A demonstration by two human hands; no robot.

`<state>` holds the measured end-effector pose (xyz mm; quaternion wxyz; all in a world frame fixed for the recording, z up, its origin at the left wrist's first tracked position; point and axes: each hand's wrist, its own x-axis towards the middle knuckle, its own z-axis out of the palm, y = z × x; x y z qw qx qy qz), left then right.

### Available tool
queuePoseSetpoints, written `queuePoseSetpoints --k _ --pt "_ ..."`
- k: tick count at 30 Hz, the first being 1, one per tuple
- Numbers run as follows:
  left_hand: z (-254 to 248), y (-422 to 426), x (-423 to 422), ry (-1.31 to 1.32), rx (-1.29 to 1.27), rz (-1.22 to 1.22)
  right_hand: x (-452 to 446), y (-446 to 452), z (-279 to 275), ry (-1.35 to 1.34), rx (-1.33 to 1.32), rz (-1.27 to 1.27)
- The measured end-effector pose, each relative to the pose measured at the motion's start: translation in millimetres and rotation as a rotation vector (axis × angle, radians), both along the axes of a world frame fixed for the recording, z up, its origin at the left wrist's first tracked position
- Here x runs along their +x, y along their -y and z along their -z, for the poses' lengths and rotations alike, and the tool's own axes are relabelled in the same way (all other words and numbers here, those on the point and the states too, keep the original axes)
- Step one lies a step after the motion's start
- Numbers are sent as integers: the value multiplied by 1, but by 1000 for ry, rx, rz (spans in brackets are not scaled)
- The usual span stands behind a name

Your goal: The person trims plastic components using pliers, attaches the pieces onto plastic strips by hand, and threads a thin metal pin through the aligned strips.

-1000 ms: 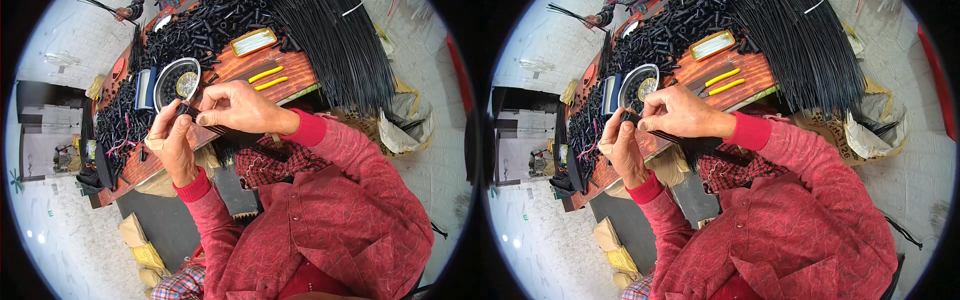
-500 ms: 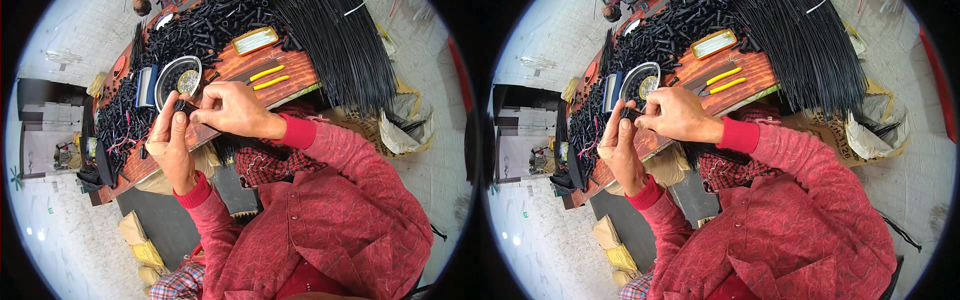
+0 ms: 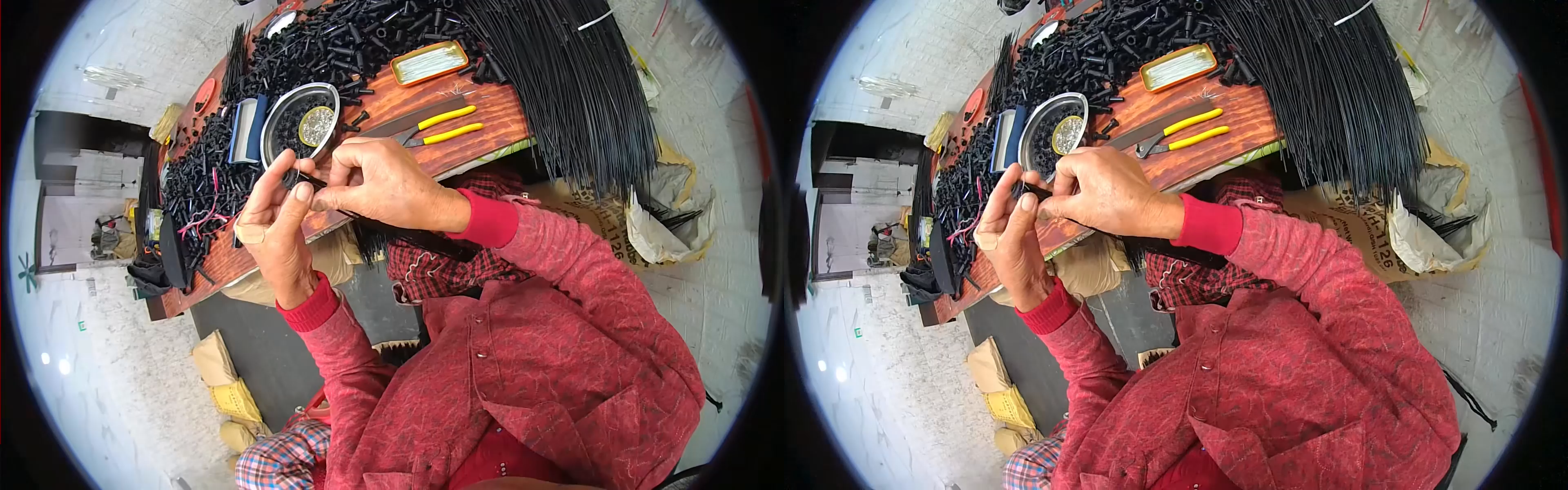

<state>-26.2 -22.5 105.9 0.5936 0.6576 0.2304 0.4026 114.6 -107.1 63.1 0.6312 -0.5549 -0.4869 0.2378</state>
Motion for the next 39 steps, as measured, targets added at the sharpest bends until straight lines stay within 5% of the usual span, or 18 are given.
queuePoseSetpoints --k 6,12,14,17,39 --pt "-1 3 4 47 -39 -14 -3 2 4 253 59 173" --pt "-4 -9 -4 180 -9 93 -5 6 23 -95 68 -236" --pt "0 -15 -3 230 -20 177 -15 14 33 -651 -133 -714" --pt "12 -18 -9 317 -68 298 -17 21 40 -688 -259 -840" --pt "20 -1 22 222 -73 286 -5 8 28 -669 -69 -673"
